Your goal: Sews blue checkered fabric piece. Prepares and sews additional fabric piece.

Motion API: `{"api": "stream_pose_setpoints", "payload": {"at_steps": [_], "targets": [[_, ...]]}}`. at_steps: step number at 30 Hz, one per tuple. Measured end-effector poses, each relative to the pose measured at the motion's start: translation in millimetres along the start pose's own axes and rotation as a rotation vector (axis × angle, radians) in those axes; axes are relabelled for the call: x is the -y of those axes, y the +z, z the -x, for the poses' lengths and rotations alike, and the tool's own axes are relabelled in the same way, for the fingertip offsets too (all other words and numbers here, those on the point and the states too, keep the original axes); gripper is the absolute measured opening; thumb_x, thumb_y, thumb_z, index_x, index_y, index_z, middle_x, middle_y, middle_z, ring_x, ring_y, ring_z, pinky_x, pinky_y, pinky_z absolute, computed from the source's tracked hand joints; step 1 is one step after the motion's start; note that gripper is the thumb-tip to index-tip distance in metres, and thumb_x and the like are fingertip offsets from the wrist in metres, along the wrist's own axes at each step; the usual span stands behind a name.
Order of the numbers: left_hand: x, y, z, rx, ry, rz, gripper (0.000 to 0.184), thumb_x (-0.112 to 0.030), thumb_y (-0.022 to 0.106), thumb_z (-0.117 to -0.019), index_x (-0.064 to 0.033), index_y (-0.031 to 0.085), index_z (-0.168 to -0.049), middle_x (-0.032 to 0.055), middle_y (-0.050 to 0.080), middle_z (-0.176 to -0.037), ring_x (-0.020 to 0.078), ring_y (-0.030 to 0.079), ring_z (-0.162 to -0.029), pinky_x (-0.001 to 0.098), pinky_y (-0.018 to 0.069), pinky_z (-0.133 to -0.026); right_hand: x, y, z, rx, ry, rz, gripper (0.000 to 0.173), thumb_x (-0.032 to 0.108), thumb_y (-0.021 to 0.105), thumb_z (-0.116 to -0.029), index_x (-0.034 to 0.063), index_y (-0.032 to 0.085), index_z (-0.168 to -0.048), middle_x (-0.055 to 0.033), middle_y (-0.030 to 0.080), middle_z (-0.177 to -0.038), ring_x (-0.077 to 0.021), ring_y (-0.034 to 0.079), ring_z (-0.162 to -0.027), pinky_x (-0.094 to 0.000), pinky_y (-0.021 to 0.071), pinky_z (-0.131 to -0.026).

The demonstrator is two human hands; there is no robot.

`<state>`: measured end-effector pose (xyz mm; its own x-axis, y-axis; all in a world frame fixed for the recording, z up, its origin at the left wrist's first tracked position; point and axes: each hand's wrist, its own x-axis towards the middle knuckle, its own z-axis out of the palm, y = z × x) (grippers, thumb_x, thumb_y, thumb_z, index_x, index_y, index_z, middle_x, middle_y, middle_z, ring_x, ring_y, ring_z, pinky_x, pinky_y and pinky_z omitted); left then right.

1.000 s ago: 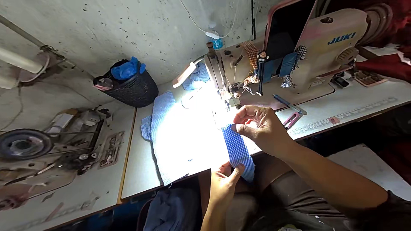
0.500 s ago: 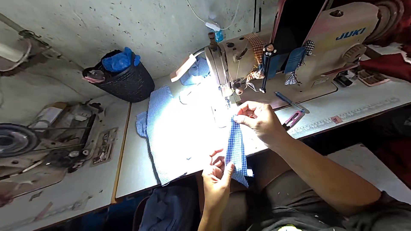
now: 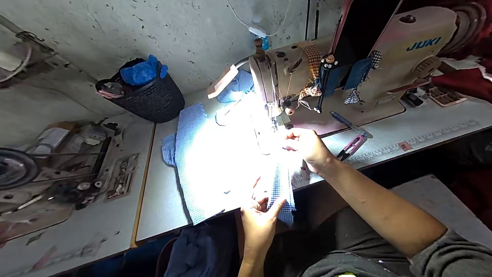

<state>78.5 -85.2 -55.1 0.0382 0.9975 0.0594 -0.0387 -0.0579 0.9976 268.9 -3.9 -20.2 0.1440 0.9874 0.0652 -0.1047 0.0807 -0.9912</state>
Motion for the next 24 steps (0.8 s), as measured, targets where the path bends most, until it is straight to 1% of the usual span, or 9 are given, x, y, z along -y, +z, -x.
{"api": "stream_pose_setpoints", "payload": {"at_steps": [3, 9, 12, 16, 18, 19, 20, 22, 24], "targets": [[0.6, -0.5, 0.4, 0.000, -0.010, -0.027, 0.077, 0.010, 0.083, -0.0699, 0.0029, 0.054, -0.141, 0.0098, 0.075, -0.106, 0.0145, 0.074, -0.076, 0.0267, 0.0638, -0.072, 3.9, 1.3, 0.1, 0.003, -0.011, -0.016, 0.006, -0.005, 0.066, -0.0931, 0.0005, 0.068, -0.091, -0.0039, 0.066, -0.078, -0.0067, 0.060, -0.068, -0.0198, 0.0514, -0.062], [-0.5, 1.9, 0.8, -0.031, -0.014, -0.051, 0.076, 0.007, 0.084, -0.0688, 0.0021, 0.055, -0.139, 0.0074, 0.076, -0.094, 0.0124, 0.073, -0.070, 0.0250, 0.0626, -0.067, 9.6, 3.1, 0.0, 0.018, -0.013, 0.001, 0.005, -0.005, 0.068, -0.0922, 0.0004, 0.068, -0.092, -0.0041, 0.067, -0.078, -0.0068, 0.062, -0.069, -0.0203, 0.0526, -0.063], [1.0, 1.9, 4.1, -0.031, -0.004, -0.110, 0.074, 0.002, 0.085, -0.0696, 0.0012, 0.058, -0.138, 0.0072, 0.076, -0.104, 0.0127, 0.075, -0.078, 0.0256, 0.0637, -0.073, 10.5, 3.4, -0.2, 0.022, -0.019, -0.002, 0.005, -0.005, 0.068, -0.0915, -0.0002, 0.068, -0.093, -0.0047, 0.068, -0.078, -0.0072, 0.063, -0.068, -0.0203, 0.0533, -0.063], [6.5, 1.4, 10.2, -0.002, -0.012, -0.197, 0.078, -0.001, 0.086, -0.0701, 0.0019, 0.053, -0.140, 0.0036, 0.077, -0.087, 0.0094, 0.074, -0.072, 0.0238, 0.0629, -0.069, -5.3, 0.1, -10.7, 0.029, -0.045, 0.108, 0.004, -0.004, 0.068, -0.0918, -0.0006, 0.068, -0.091, -0.0052, 0.067, -0.077, -0.0067, 0.061, -0.065, -0.0210, 0.0520, -0.060], [8.3, -1.2, 13.7, -0.015, -0.023, -0.426, 0.079, -0.015, 0.088, -0.0721, -0.0016, 0.053, -0.141, -0.0037, 0.072, -0.075, 0.0038, 0.067, -0.062, 0.0223, 0.0583, -0.062, -19.8, -0.9, -19.7, 0.017, -0.046, 0.293, 0.003, -0.001, 0.069, -0.0920, -0.0003, 0.069, -0.090, -0.0064, 0.067, -0.077, -0.0088, 0.061, -0.065, -0.0253, 0.0523, -0.061], [7.9, -1.8, 15.3, -0.036, 0.002, -0.612, 0.074, -0.027, 0.088, -0.0732, -0.0012, 0.057, -0.135, -0.0059, 0.069, -0.070, 0.0044, 0.064, -0.059, 0.0256, 0.0554, -0.061, -27.8, -2.2, -24.4, 0.014, -0.056, 0.405, 0.003, 0.002, 0.071, -0.0921, 0.0002, 0.070, -0.091, -0.0080, 0.069, -0.081, -0.0125, 0.064, -0.070, -0.0309, 0.0551, -0.066], [5.8, -0.5, 16.4, -0.066, 0.052, -0.801, 0.063, -0.036, 0.086, -0.0737, 0.0014, 0.065, -0.121, -0.0026, 0.066, -0.067, 0.0110, 0.062, -0.059, 0.0347, 0.0532, -0.061, -35.3, -3.2, -28.7, 0.009, -0.065, 0.496, 0.005, 0.006, 0.072, -0.0920, 0.0006, 0.072, -0.094, -0.0102, 0.070, -0.087, -0.0180, 0.066, -0.078, -0.0394, 0.0558, -0.075], [-0.1, 2.9, 15.4, -0.101, 0.198, -1.084, 0.057, -0.051, 0.080, -0.0761, 0.0032, 0.071, -0.093, 0.0093, 0.064, -0.066, 0.0276, 0.065, -0.063, 0.0493, 0.0514, -0.060, -47.1, -2.5, -35.7, -0.025, -0.084, 0.589, 0.011, 0.009, 0.073, -0.0903, 0.0002, 0.072, -0.098, -0.0149, 0.068, -0.097, -0.0285, 0.064, -0.094, -0.0558, 0.0477, -0.090], [-4.2, 4.3, 5.2, -0.095, 0.352, -1.217, 0.061, -0.058, 0.070, -0.0832, 0.0013, 0.074, -0.096, 0.0145, 0.069, -0.075, 0.0344, 0.069, -0.069, 0.0519, 0.0540, -0.061, -48.6, -1.0, -39.8, -0.043, -0.072, 0.658, 0.015, 0.011, 0.072, -0.0909, 0.0001, 0.072, -0.102, -0.0179, 0.065, -0.106, -0.0329, 0.061, -0.104, -0.0600, 0.0431, -0.096]]}}
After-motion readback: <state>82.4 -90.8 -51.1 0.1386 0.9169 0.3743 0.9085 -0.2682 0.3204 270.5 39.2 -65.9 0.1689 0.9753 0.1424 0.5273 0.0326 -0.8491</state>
